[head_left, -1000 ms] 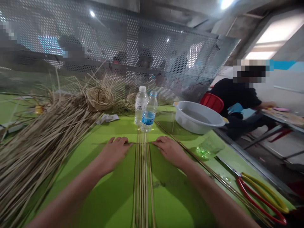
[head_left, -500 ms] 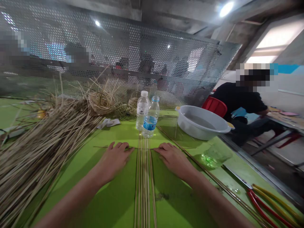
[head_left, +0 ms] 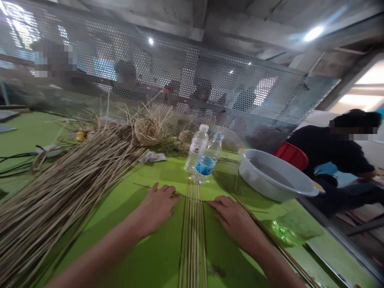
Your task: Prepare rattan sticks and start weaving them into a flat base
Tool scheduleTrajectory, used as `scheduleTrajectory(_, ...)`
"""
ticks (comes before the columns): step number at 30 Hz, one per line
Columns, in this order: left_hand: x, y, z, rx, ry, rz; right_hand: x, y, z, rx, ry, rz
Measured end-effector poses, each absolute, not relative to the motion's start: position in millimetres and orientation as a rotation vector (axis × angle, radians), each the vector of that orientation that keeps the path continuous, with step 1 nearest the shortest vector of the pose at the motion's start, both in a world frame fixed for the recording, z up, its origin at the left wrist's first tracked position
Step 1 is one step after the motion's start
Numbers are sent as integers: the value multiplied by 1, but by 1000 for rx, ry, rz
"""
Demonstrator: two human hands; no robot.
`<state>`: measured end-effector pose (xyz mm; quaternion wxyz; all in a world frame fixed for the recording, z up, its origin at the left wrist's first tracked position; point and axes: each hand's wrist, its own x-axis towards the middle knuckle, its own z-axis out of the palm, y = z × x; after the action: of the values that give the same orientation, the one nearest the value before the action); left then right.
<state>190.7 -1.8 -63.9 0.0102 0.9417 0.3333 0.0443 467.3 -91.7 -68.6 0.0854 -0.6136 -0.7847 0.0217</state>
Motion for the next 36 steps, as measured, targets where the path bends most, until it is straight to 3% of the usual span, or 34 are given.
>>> scheduleTrajectory(18, 192, 2, -58, 2920, 1061, 46, 462, -95, -51, -1811, -2292, 80)
scheduleTrajectory(29, 196, 21, -79, 2891, 1096, 9, 522, -118, -4, -1490, -1426, -421)
scheduleTrajectory(36, 206, -2, -66, 2807, 977, -34, 507, -116, -17, -1632, -1921, 149)
